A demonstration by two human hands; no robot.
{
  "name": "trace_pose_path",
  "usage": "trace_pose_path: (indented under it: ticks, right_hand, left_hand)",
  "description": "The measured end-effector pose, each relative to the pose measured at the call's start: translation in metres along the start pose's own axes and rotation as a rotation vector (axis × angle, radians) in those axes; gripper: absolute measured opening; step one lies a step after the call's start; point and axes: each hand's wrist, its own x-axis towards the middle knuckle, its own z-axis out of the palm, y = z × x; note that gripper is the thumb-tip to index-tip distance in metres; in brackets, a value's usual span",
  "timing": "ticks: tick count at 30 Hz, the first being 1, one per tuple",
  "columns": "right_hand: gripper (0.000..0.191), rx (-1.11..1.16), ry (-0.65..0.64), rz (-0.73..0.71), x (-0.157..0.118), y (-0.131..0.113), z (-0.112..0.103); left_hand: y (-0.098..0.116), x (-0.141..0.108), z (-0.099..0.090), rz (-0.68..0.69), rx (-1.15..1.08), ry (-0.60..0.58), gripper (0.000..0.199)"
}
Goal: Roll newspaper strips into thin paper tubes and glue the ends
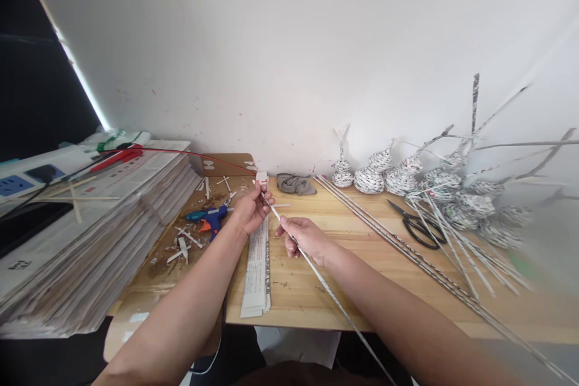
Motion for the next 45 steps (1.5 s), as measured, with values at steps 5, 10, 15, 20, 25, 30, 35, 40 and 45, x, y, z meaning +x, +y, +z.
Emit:
trace_pose_path:
  ticks: [5,10,15,20,25,30,35,40,45]
  right_hand:
    - [0.035,0.186,-0.127,0.053,0.001,0.002,0.000]
    - [0.041,-0.165,0.091,-0.108,0.003,0.002,0.002]
    - [0.035,0.109,-0.067,0.019,0.007,0.001,0.002]
    - [0.042,-0.091,0.062,-0.066,0.006,0.001,0.003]
    - [0.041,-0.495,0.225,-0.288,0.006,0.000,0.004]
    - [0.044,-0.049,-0.012,-0.053,0.011,0.003,0.005]
    - [0.045,-0.529,0.196,-0.202,-0.012,0.001,0.003]
    - [0.045,-0.623,0.283,-0.258,-0.025,0.006,-0.001]
    - [0.053,-0.131,0.051,0.028,-0.023,0.008,-0.003]
  left_hand:
    - [0.000,0.000,0.000,-0.009,-0.006,-0.009,0.022]
    - [0.000,-0.001,0.001,-0.007,0.012,0.004,0.023]
    - [-0.001,-0.001,0.001,-0.009,0.009,-0.013,0.023]
    - [-0.001,0.001,-0.002,-0.001,0.013,-0.013,0.023]
    - [-0.002,0.001,-0.001,0.007,0.036,-0.018,0.023]
    - [-0.001,0.000,0.000,-0.005,0.014,-0.010,0.022]
    - [0.000,0.002,-0.002,0.007,0.012,0.025,0.022]
    - [-0.001,0.001,-0.001,-0.013,0.005,0.015,0.023]
    - [0.001,0.001,-0.002,-0.003,-0.021,0.012,0.023]
